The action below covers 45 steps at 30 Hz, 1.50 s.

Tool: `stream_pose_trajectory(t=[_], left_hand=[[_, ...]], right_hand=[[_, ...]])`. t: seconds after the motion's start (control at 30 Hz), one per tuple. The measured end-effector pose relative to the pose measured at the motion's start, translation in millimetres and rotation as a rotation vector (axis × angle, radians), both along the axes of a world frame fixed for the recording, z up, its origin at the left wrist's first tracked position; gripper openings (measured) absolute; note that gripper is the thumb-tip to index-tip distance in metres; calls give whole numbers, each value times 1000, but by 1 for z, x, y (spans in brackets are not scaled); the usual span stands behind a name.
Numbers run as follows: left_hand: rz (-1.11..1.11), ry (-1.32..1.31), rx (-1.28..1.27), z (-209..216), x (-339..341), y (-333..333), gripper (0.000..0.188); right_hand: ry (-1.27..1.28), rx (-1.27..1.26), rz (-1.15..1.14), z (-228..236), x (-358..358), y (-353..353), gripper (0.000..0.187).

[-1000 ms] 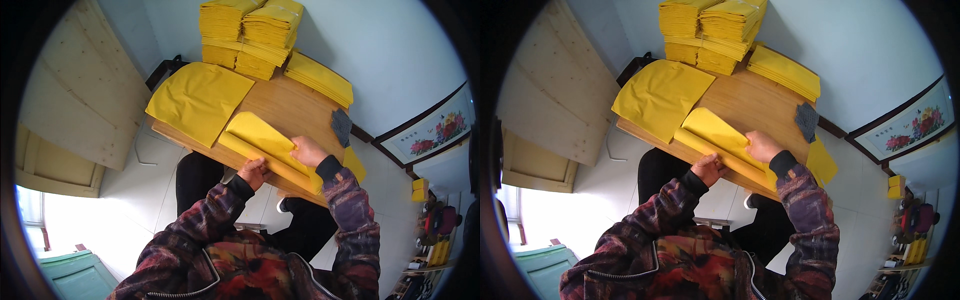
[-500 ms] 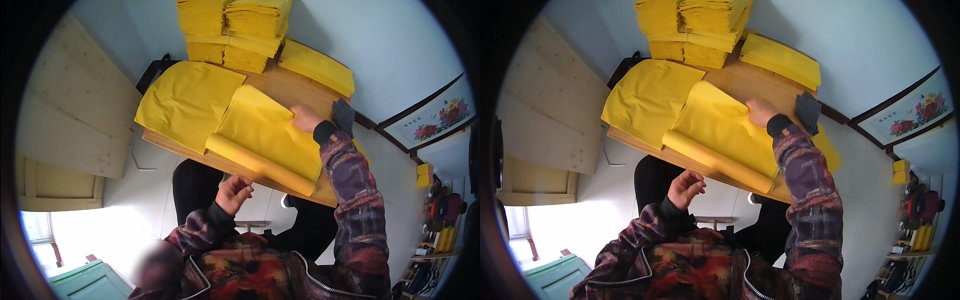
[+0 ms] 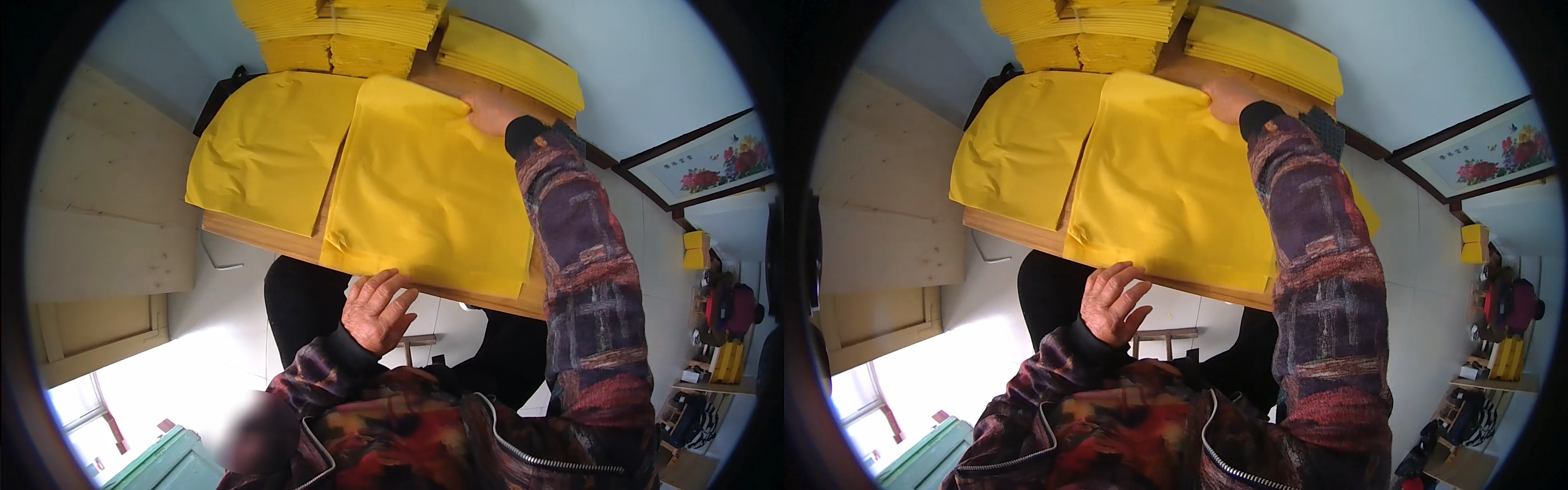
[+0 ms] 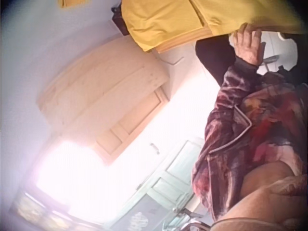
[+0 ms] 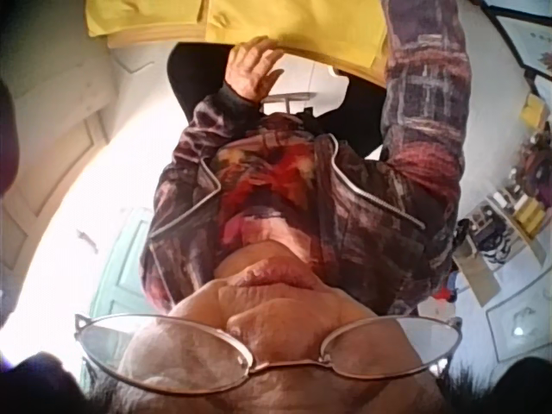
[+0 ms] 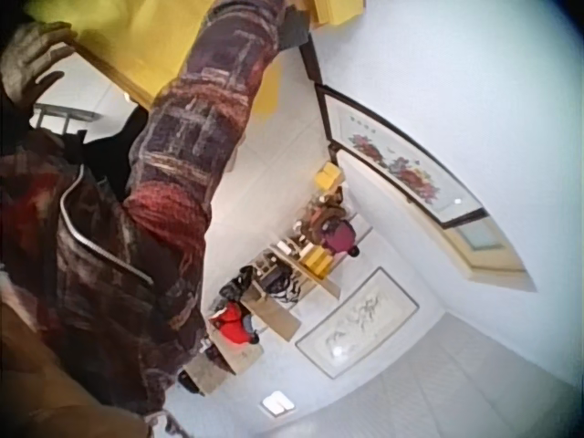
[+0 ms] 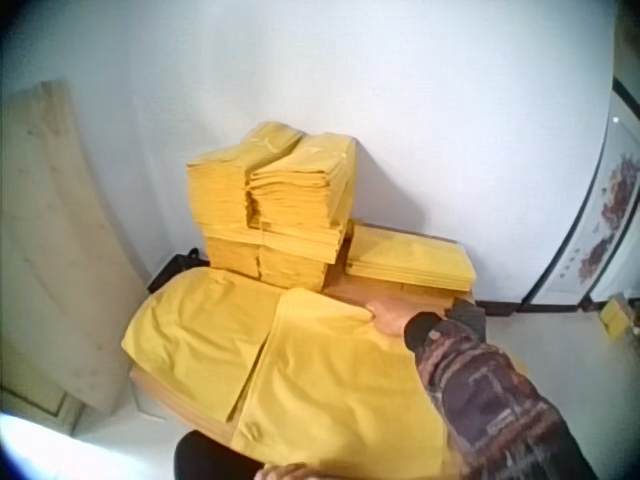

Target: The person folds yellow padded envelopes on a wooden table. They repeatedly fold the envelopes in half and then fold the bottom edge up, smoothing the creases, and stack the finished envelopes on the table.

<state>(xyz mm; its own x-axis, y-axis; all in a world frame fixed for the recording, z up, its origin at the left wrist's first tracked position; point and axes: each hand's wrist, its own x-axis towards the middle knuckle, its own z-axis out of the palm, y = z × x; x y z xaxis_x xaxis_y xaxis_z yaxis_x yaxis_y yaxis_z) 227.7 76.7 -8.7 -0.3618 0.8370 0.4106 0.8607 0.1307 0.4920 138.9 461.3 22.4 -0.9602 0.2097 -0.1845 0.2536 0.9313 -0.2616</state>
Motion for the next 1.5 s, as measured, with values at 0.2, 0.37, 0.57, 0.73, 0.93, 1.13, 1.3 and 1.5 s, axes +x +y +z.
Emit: stream_pose_trajectory(t=[0.2,0.37,0.57,0.73,0.93,1.13,1.3,1.5], left_hand=[[22,43,-201,-11,-5,7,55],[-7,102,-228,-18,-6,8,59],[89,45,-156,-9,-11,6,59],[315,-272,90,-9,-63,9,54],[215,-748,210,-18,-142,37,47],[415,-436,7,-38,-175,54,32],[541,-222,-186,-38,-168,41,24],[624,-253,-314,-12,-151,46,28]], right_hand=[[-37,17,-17,-4,3,9,28],[286,104,-48,-3,18,-8,36],[828,-114,-123,9,105,-60,38],[953,-995,-746,-19,224,-92,33],[1013,-1219,-1025,-37,258,-80,43],[804,-776,-894,-61,221,-68,46],[559,-370,-851,-60,210,-62,39],[594,-350,-803,-62,206,-60,35]])
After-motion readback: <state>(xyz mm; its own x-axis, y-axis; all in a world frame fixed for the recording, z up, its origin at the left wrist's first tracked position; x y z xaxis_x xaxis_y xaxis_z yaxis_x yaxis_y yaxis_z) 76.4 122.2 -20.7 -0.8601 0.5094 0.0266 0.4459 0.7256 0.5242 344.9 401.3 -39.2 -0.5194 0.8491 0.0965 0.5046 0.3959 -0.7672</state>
